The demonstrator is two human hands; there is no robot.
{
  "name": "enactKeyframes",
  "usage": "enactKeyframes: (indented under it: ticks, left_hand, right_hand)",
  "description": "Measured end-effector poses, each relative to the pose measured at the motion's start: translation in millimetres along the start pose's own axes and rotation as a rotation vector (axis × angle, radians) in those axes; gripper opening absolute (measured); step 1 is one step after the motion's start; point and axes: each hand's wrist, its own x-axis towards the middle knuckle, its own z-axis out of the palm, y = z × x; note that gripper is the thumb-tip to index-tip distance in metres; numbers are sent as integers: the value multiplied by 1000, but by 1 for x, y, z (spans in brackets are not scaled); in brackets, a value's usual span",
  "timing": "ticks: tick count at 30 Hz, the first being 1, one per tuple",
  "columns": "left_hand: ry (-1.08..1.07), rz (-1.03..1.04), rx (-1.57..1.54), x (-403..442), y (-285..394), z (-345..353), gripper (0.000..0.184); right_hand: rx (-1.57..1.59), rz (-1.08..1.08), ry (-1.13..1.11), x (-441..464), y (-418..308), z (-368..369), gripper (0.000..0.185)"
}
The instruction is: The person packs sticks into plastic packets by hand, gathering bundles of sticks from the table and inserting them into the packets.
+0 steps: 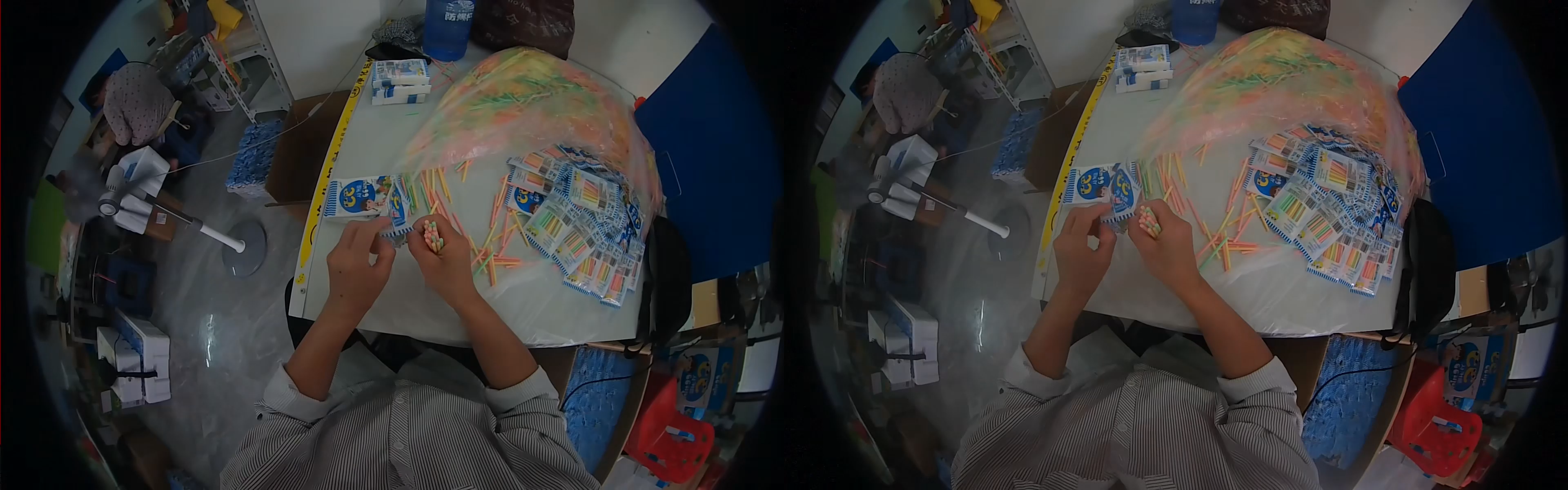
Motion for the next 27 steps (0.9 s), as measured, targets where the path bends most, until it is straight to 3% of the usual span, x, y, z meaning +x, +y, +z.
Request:
enactKeyframes:
  ticks: [9,11,15,17,27]
  left_hand:
    - [103,4,-40,8,-4,-8,18]
    - [112,26,-20,7,-5,-7,18]
    - [112,79,-3,5,0,-6,18]
    - [102,78,-7,4,4,-6,18]
    - [-14,102,-156,3,18,-9,16]
  right_hand:
    - [30,69,-133,-5,-30,-17,10]
    - [-149,-172,-129,-8,-42,-20,14]
    - [-465,-159,-334,-9,-48,-26,22]
    - [-650,54,-471,-4,-56,-27,33]
    - [-747,16,-655,18,-55,-43,41]
